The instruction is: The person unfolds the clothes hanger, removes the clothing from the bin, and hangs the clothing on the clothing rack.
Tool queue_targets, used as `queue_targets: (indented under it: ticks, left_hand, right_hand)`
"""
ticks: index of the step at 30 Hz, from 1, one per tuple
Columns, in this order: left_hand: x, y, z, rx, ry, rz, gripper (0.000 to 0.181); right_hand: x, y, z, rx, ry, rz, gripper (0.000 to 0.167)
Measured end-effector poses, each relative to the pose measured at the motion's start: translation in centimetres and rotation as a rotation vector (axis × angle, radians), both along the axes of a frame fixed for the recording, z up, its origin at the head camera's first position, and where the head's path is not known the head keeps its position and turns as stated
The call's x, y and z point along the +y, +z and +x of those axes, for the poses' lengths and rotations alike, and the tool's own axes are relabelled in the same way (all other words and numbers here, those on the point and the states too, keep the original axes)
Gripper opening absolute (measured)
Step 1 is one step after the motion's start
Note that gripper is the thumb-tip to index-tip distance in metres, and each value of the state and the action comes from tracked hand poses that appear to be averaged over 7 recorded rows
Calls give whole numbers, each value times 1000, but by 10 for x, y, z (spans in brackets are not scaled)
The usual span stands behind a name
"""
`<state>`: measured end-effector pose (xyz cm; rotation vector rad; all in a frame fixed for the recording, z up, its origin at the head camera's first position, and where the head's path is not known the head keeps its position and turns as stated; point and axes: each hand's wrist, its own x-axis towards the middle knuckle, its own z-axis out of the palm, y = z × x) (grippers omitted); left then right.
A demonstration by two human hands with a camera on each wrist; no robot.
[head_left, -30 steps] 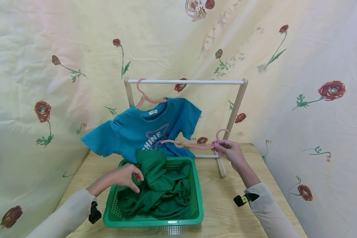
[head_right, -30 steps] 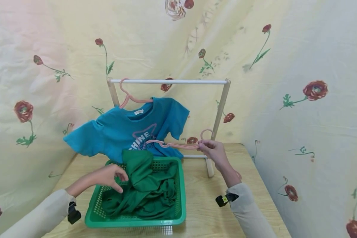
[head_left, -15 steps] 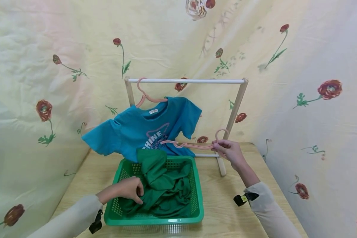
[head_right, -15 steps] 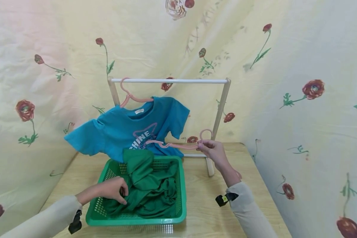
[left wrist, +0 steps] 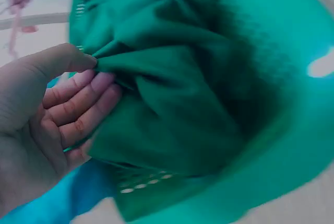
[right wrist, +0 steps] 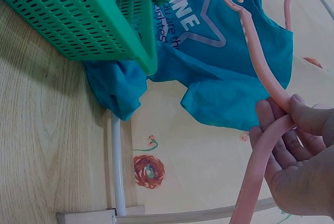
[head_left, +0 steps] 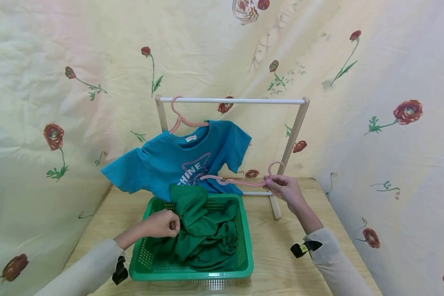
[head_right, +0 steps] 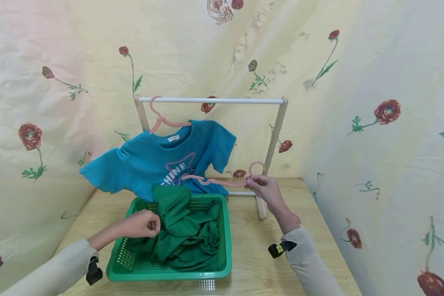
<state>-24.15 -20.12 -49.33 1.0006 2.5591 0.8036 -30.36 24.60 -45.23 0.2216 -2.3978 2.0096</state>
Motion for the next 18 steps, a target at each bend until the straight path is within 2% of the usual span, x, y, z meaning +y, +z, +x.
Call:
queue_targets:
  ticks: [3,6,13,16,18]
  left_hand:
    - [4,20,-5,41,-2,41,11]
    - [13,45,-8,75,3,75,11]
    - [39,100,-15,156,66,150,9]
    - [48,118,-17,181,99,223,7]
    - [54,127,-19,198,118,284,5]
  right_hand:
    - [-2,0,-1,-1,-3,-5,42]
    - [-3,1,0,-1,-7,-7,40]
    - [-5,4,3,-3,-13,-9,40]
    - [-4,2,3,-8,-17,-7,41]
    - [-3,1,3,-12,-18,-5,42]
